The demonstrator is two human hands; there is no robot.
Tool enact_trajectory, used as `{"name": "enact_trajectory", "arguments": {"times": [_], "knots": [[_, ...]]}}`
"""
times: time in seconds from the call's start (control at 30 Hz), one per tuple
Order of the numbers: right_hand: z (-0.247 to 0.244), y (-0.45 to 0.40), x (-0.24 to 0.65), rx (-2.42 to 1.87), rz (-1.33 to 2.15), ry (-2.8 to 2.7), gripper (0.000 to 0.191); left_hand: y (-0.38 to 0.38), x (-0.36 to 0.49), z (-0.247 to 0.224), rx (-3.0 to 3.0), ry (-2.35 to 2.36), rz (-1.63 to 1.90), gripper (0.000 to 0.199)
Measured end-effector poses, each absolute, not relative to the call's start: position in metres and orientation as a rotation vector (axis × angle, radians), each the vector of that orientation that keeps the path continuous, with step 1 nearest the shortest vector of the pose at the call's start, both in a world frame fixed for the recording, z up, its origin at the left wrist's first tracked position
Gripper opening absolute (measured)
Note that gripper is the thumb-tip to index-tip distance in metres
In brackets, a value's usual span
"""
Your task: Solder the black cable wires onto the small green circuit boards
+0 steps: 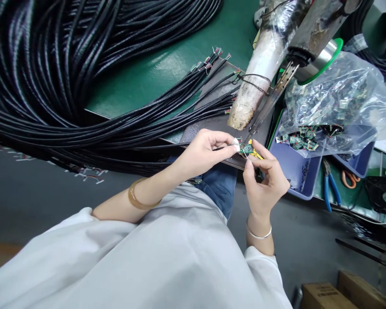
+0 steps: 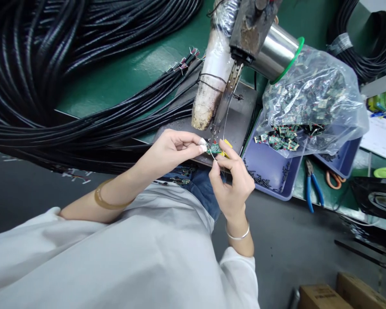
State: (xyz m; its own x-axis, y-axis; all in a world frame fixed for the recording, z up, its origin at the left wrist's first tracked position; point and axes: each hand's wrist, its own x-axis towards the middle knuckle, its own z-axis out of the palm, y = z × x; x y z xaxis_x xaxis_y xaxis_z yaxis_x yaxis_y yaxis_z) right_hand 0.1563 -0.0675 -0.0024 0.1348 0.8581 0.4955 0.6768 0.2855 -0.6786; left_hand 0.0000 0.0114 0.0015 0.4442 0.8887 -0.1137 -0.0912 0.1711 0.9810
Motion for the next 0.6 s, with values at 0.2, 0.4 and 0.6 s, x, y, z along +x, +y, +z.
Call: {"name": "enact_trajectory", "arguments": {"times": [0.2, 0.4, 0.6], "knots": [[0.0033, -0.0621, 0.1555, -1.424, 0.16, -1.62, 0.013, 0.0099, 0.0004, 0.0006, 1.24, 0.862, 0.899, 0.012], [0.0078, -0.0586, 0.1504, -1.449, -0.039, -1.675, 0.019, 0.0098, -0.0008, -0.0003, 1.288, 0.822, 0.947, 0.011], [0.0062, -0.0643, 0.1501, -1.452, -0.025, -1.656, 0.021, 0.0116, -0.0031, -0.003, 1.294, 0.845, 0.865, 0.011]]}}
